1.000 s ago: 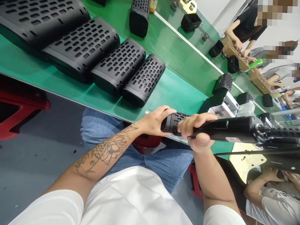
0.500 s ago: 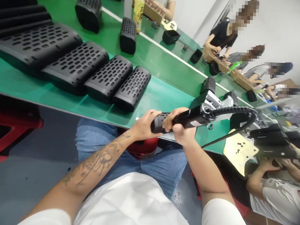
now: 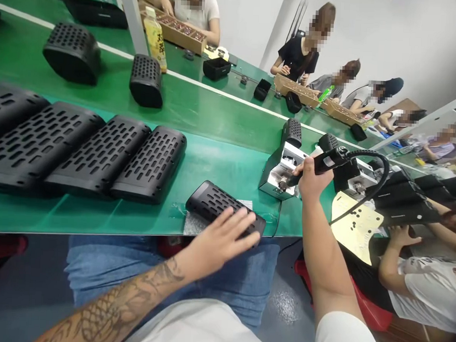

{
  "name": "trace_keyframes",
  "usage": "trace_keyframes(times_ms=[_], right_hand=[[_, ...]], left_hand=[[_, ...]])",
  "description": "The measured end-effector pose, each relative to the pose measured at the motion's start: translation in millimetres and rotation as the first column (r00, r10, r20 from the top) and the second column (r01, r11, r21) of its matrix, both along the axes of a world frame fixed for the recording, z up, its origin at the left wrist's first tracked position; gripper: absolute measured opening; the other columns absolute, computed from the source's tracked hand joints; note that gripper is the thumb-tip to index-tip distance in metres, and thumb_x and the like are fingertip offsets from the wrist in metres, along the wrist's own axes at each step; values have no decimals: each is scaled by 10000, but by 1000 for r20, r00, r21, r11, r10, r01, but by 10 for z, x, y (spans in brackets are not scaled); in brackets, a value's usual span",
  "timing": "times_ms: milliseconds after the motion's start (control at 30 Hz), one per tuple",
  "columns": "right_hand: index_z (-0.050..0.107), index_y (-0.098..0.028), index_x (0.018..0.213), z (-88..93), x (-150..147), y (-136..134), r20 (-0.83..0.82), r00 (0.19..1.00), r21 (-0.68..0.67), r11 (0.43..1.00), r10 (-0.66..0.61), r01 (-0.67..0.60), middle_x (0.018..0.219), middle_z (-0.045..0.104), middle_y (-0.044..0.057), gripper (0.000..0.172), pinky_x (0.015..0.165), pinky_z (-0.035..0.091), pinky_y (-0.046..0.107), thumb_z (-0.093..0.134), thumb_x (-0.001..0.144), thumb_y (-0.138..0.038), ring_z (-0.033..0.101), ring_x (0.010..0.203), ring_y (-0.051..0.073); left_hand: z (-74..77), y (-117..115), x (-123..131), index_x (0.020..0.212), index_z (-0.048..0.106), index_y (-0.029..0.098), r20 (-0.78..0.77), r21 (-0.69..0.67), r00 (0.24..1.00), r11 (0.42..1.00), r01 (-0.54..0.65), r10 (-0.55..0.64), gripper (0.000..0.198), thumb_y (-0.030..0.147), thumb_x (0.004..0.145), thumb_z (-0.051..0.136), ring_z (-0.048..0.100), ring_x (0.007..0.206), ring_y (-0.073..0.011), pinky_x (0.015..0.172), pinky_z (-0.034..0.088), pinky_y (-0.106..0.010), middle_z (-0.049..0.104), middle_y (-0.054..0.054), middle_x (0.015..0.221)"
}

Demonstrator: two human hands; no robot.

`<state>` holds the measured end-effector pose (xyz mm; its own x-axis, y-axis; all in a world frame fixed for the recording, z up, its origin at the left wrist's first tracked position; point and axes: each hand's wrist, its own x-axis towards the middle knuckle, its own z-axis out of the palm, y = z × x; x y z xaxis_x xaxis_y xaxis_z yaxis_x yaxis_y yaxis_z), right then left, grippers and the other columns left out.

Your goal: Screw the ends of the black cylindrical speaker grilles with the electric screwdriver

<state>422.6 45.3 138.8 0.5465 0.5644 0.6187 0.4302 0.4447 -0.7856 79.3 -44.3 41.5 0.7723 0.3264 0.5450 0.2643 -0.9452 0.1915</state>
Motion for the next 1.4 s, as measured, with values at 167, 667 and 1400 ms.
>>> trace_keyframes(times_ms=[167, 667, 1400], right_hand=[[618, -273, 954, -171, 48, -32, -72, 997, -15, 1000, 25, -26, 578, 629, -99, 660, 504, 580, 327, 962, 830, -823, 645, 441, 173], [793, -290, 1070, 237, -932, -1102, -100, 811, 195, 811, 576, -551, 629, 680, -85, 334, 460, 603, 313, 917, 1023, -596, 601, 406, 151], [669, -280, 950, 139, -1118, -885, -177, 776, 26, 791, 605, -611, 606, 650, -111, 389, 497, 604, 275, 997, 968, -486, 578, 403, 113]], left_hand=[[548, 715, 72, 1656, 711, 118, -391, -129, 913, 975, -183, 120, 1020, 514, 780, 1052, 730, 1313, -514, 1228, 533, -674, 786, -286, 1408], [636, 805, -60, 1839, 549, 288, -522, -157, 824, 924, -347, 221, 1075, 649, 905, 937, 756, 1157, -433, 988, 519, -488, 790, -194, 1358], [769, 741, 17, 1886, 457, 283, -611, -179, 765, 907, -382, 202, 1115, 516, 912, 947, 725, 1278, -466, 1006, 476, -499, 746, -235, 1506]])
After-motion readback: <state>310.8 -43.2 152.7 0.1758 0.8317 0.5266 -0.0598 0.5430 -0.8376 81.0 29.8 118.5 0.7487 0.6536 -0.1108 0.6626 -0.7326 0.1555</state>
